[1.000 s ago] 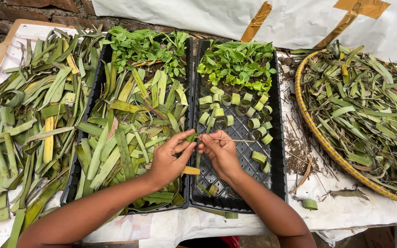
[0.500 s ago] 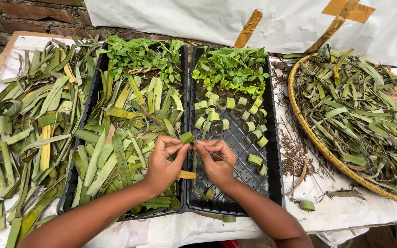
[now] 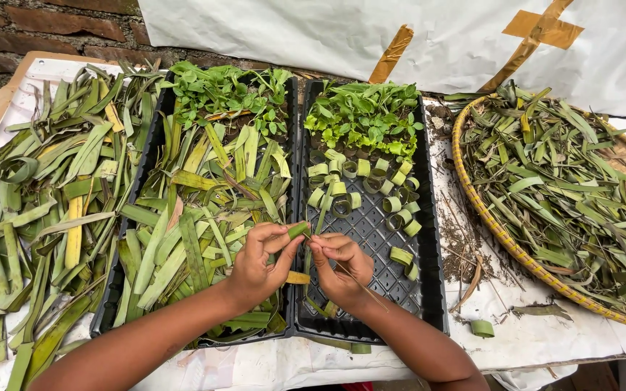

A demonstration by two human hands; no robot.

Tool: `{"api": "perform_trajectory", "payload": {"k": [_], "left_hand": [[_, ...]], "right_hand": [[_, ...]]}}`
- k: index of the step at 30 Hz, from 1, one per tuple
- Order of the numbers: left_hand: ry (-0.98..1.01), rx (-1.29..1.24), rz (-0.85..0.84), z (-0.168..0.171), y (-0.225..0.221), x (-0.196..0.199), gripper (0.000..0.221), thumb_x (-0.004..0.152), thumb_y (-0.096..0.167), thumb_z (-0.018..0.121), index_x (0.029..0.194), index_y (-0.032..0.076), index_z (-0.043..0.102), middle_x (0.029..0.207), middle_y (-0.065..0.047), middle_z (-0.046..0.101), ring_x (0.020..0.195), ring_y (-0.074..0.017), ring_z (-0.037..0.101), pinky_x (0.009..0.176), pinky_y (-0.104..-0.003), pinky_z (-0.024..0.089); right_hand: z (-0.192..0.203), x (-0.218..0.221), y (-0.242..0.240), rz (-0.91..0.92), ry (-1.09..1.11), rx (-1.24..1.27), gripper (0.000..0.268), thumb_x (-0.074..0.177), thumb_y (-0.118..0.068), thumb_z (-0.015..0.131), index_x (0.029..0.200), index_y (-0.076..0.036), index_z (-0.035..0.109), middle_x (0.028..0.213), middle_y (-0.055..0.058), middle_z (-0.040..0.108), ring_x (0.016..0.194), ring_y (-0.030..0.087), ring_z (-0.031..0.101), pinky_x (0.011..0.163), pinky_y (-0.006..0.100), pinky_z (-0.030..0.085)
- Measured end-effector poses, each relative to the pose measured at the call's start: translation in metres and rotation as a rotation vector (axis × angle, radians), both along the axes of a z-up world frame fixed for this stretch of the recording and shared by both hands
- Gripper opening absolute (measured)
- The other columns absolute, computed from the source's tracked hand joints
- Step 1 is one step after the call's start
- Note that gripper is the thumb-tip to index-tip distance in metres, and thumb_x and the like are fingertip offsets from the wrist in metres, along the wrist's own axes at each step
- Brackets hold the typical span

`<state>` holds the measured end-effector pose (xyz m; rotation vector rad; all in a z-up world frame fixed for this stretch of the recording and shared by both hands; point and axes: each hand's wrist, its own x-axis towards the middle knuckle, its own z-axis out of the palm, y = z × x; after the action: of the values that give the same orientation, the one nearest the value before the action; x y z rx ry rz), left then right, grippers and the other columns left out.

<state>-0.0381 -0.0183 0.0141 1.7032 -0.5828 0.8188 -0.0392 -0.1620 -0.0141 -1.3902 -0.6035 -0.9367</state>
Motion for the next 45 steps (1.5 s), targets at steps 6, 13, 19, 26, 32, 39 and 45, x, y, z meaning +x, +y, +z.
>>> {"api": "perform_trajectory", "payload": {"k": [6, 13, 19, 26, 32, 39, 45], "left_hand": [[-0.004, 0.007, -0.001, -0.022, 0.002, 0.005, 0.025, 0.085, -0.003, 0.077, 0.1, -0.003, 0.057, 0.085, -0.018, 0.08, 0.077, -0.0292, 0.078, 0.069, -0.034, 0.063], [0.134, -0.019, -0.1, -0.003, 0.009, 0.006, 0.03, 0.089, -0.002, 0.073, 0.111, -0.006, 0.053, 0.094, -0.021, 0.08, 0.089, -0.0323, 0.079, 0.08, -0.042, 0.062], [0.434, -0.289, -0.392, 0.0, 0.014, 0.01, 0.054, 0.095, -0.002, 0.065, 0.132, -0.001, 0.026, 0.11, -0.027, 0.073, 0.112, -0.0363, 0.071, 0.098, -0.049, 0.055], [0.453, -0.183, -0.228, -0.001, 0.018, 0.01, 0.04, 0.093, 0.006, 0.073, 0.123, -0.001, 0.047, 0.085, -0.015, 0.08, 0.094, -0.0219, 0.073, 0.098, -0.044, 0.052], [0.206, 0.068, -0.085, 0.0, 0.017, 0.01, 0.029, 0.092, 0.005, 0.073, 0.114, 0.001, 0.055, 0.086, -0.014, 0.081, 0.094, -0.0282, 0.076, 0.099, -0.045, 0.052], [-0.111, 0.187, -0.005, -0.022, 0.012, 0.016, 0.021, 0.088, 0.003, 0.076, 0.098, 0.005, 0.058, 0.083, -0.01, 0.081, 0.087, -0.0248, 0.079, 0.094, -0.043, 0.052], [-0.219, 0.186, 0.012, -0.023, 0.012, 0.02, 0.025, 0.086, 0.0, 0.078, 0.094, 0.007, 0.055, 0.082, -0.008, 0.08, 0.084, -0.0267, 0.078, 0.086, -0.044, 0.054]], "right_hand": [[-0.004, 0.0, -0.003, -0.006, 0.066, -0.005, 0.021, 0.08, 0.016, 0.08, 0.077, 0.005, 0.062, 0.085, 0.025, 0.078, 0.076, 0.035, 0.079, 0.06, 0.037, 0.062], [-0.007, 0.008, -0.015, 0.28, 0.519, 0.254, 0.018, 0.092, 0.008, 0.071, 0.086, 0.002, 0.056, 0.088, 0.025, 0.077, 0.062, 0.021, 0.074, 0.055, 0.031, 0.062], [-0.007, 0.011, -0.018, 0.393, 0.555, 0.335, 0.019, 0.093, 0.009, 0.069, 0.087, 0.0, 0.054, 0.088, 0.027, 0.075, 0.062, 0.023, 0.074, 0.054, 0.032, 0.062], [-0.006, 0.007, -0.015, 0.273, 0.41, 0.187, 0.019, 0.091, 0.011, 0.071, 0.086, 0.002, 0.054, 0.092, 0.027, 0.076, 0.066, 0.023, 0.076, 0.058, 0.03, 0.062], [0.004, 0.002, -0.009, 0.056, 0.191, 0.014, 0.021, 0.084, 0.013, 0.076, 0.08, 0.003, 0.059, 0.088, 0.024, 0.077, 0.067, 0.026, 0.078, 0.058, 0.032, 0.062], [0.013, -0.001, -0.003, -0.084, -0.002, -0.054, 0.02, 0.08, 0.015, 0.079, 0.077, 0.004, 0.063, 0.08, 0.022, 0.076, 0.067, 0.031, 0.078, 0.057, 0.034, 0.063], [0.018, -0.005, 0.0, -0.109, -0.004, -0.064, 0.019, 0.082, 0.014, 0.077, 0.079, 0.003, 0.063, 0.081, 0.02, 0.075, 0.07, 0.032, 0.078, 0.058, 0.035, 0.061]]}}
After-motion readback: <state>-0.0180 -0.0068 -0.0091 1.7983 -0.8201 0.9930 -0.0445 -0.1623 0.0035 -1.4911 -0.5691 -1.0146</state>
